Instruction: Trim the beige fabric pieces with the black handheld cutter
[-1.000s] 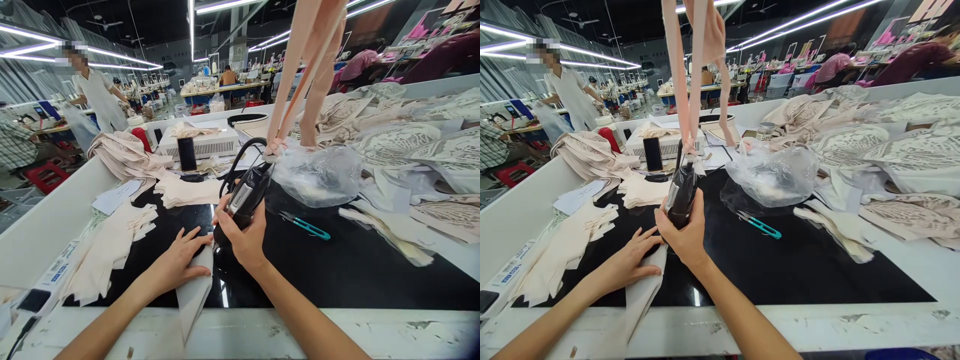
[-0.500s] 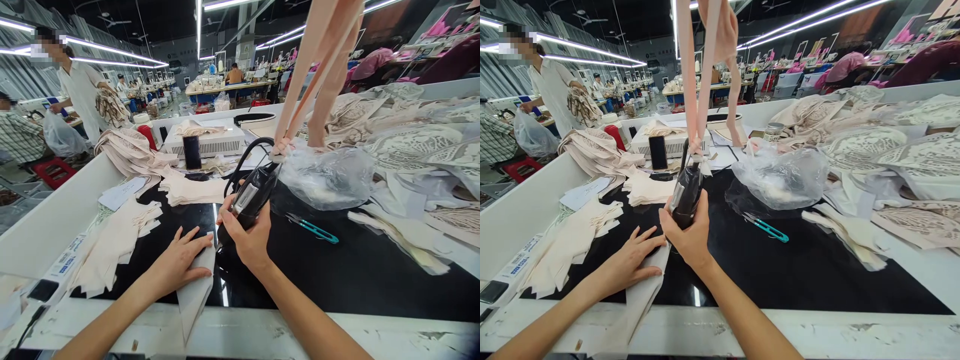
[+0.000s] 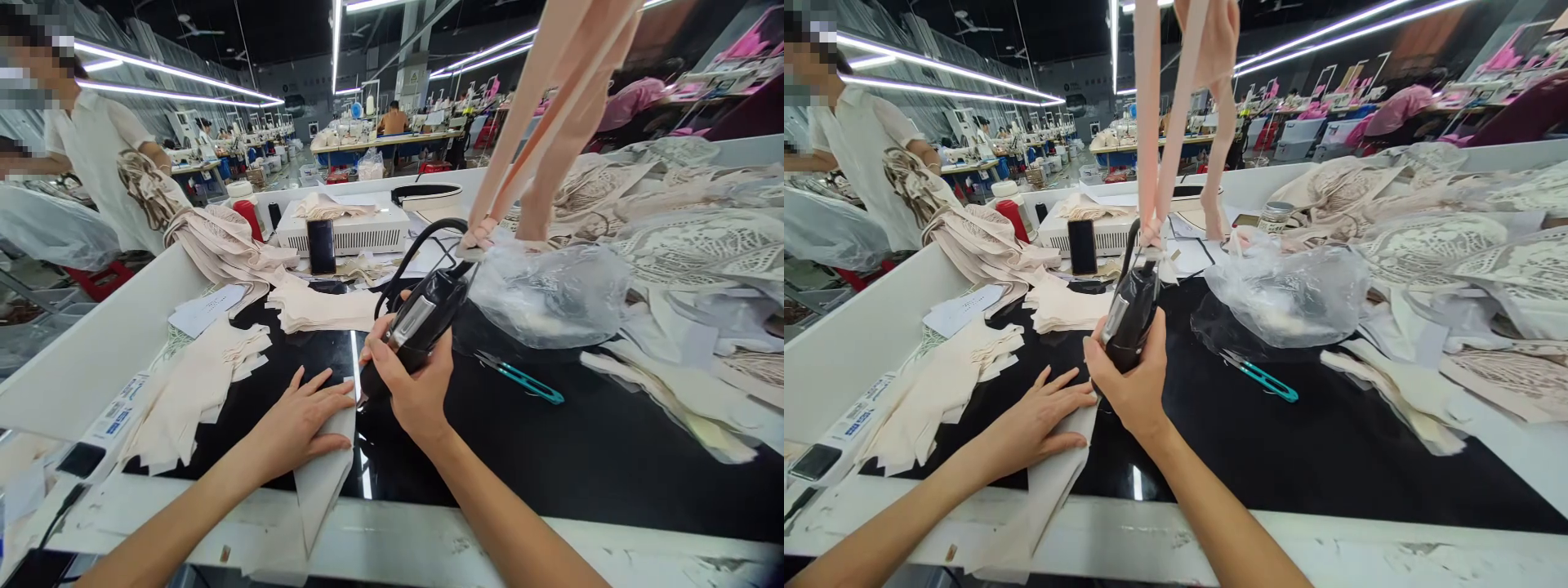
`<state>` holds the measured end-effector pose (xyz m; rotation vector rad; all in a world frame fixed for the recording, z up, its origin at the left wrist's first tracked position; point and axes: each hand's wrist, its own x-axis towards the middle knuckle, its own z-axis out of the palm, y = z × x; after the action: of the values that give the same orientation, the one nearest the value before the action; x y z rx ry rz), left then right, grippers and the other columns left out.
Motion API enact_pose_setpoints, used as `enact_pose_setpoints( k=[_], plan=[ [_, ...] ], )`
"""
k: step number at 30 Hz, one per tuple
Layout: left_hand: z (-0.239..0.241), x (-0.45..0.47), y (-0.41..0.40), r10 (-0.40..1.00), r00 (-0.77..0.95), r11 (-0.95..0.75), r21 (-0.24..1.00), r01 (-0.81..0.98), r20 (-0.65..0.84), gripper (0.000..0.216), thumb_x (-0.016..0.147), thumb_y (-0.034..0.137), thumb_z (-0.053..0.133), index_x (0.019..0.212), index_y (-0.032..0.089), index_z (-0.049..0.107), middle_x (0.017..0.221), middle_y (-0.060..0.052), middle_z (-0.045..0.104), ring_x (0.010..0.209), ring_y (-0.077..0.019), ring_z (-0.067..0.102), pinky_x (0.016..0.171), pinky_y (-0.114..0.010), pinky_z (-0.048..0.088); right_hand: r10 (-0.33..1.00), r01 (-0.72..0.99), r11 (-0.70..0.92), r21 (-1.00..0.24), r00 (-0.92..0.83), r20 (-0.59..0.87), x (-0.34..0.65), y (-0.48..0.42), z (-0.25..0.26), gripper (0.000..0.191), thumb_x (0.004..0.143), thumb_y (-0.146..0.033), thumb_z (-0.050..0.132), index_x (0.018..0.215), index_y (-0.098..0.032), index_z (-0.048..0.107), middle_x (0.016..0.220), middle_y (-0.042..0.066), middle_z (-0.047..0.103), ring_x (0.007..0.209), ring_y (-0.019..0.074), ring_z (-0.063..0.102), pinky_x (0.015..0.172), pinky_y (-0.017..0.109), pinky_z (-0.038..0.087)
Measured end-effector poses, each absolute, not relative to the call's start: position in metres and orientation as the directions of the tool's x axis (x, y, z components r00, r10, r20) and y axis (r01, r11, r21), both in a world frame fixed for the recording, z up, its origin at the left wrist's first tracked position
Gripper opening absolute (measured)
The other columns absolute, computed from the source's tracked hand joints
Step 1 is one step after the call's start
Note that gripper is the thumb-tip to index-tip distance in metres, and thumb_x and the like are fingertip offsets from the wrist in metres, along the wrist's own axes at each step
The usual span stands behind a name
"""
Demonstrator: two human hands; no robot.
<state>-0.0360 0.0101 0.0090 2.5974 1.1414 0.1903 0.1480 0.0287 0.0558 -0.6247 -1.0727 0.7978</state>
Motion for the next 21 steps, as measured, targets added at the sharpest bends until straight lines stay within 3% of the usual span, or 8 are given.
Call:
enact_pose_setpoints(
  k=[15,21],
  plan=[
    [0.02,-0.031,0.01,0.744,0.664,-0.603,0.36,0.712,-0.069,0.051,0.095,0.034,0.075,0.142,0.029,0.056,0.158,-0.009,0.051,0.155,-0.0388,0.03,0.12,-0.079,0.019,0.824,-0.275,0.564,-0.778,0.244,0.511,0.146,0.024,0.057,0.029,0.083,-0.023,0.073,0.099,-0.027,0.05,0.081,-0.007,0.066,0.057,0.0096,0.063,0.056,0.025,0.058],
    [0.026,-0.029,0.01,0.734,0.673,-0.604,0.369,0.706,-0.085,0.047,0.096,0.031,0.073,0.139,0.027,0.056,0.16,-0.009,0.048,0.155,-0.0392,0.029,0.119,-0.081,0.019,0.829,-0.268,0.557,-0.786,0.226,0.511,0.146,0.018,0.054,0.037,0.082,-0.022,0.073,0.11,-0.028,0.049,0.082,-0.007,0.066,0.058,0.0101,0.062,0.057,0.026,0.058]
  ],
)
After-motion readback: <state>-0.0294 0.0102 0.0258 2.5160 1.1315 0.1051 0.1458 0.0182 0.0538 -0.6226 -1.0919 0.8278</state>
